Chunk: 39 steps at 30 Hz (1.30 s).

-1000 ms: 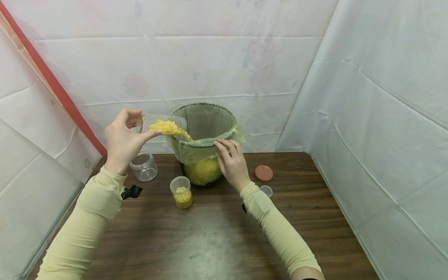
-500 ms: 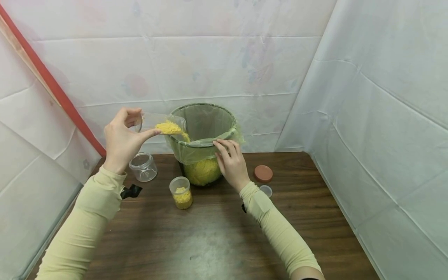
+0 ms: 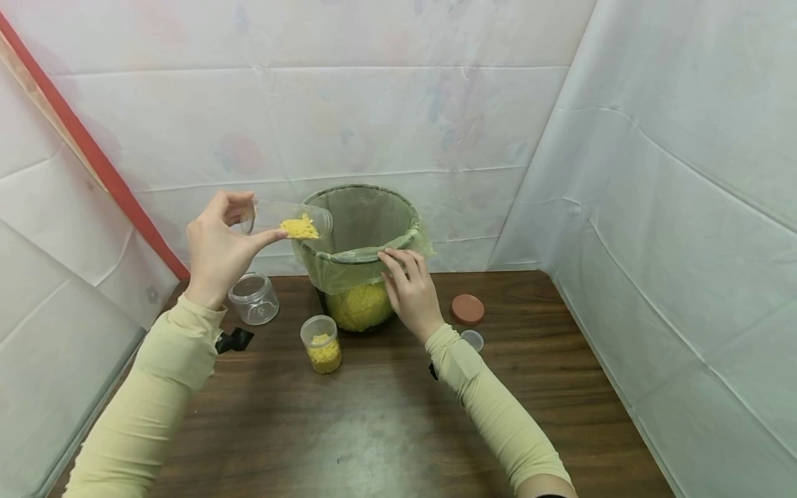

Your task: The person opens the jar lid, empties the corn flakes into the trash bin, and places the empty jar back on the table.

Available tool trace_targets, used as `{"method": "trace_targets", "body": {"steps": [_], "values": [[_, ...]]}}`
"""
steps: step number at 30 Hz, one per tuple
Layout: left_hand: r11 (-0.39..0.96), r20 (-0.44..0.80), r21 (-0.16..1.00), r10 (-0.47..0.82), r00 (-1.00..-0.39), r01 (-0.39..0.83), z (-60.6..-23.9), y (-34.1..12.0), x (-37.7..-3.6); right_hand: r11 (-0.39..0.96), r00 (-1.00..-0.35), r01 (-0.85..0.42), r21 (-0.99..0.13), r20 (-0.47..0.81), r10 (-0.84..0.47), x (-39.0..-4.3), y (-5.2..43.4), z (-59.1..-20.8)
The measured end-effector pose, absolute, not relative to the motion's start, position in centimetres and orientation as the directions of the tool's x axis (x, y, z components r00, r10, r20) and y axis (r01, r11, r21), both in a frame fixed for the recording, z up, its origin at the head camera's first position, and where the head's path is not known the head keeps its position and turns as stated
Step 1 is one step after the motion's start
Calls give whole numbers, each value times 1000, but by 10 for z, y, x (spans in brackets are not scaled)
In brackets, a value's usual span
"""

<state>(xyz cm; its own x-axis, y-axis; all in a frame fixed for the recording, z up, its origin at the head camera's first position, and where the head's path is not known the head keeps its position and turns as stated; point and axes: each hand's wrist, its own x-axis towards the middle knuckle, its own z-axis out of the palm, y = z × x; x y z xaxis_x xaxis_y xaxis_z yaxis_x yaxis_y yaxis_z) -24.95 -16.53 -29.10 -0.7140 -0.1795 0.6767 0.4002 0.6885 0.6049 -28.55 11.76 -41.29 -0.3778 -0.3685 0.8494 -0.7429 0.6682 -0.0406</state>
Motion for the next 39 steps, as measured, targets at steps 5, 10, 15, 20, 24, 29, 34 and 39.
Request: {"method": "trace_targets", "body": {"steps": [5, 10, 15, 20, 24, 29, 34, 39], "values": [[684, 677, 604, -171, -716, 408, -290, -164, -250, 671, -377, -741, -39, 850, -367, -285, 117, -413], [683, 677, 601, -159, -719, 415, -290, -163, -250, 676, -380, -736, -34, 847, -371, -285, 117, -413], [683, 675, 601, -154, -722, 415, -290, -162, -250, 677, -377, -735, -25, 846, -377, -285, 117, -413], [677, 673, 605, -153, -723, 420, -290, -161, -248, 674, -375, -738, -28, 847, -376, -285, 117, -413], [679, 671, 605, -155, -725, 415, -289, -161, -248, 674, -371, -739, -25, 849, -375, -284, 117, -412], [683, 672, 603, -157, -724, 412, -289, -161, -249, 674, -371, -739, -27, 851, -373, -285, 117, -412], [684, 676, 601, -157, -720, 414, -288, -160, -249, 673, -372, -739, -29, 851, -371, -285, 117, -412], [684, 678, 597, -151, -720, 419, -287, -159, -250, 674, -376, -738, -33, 849, -370, -284, 117, -413]]}}
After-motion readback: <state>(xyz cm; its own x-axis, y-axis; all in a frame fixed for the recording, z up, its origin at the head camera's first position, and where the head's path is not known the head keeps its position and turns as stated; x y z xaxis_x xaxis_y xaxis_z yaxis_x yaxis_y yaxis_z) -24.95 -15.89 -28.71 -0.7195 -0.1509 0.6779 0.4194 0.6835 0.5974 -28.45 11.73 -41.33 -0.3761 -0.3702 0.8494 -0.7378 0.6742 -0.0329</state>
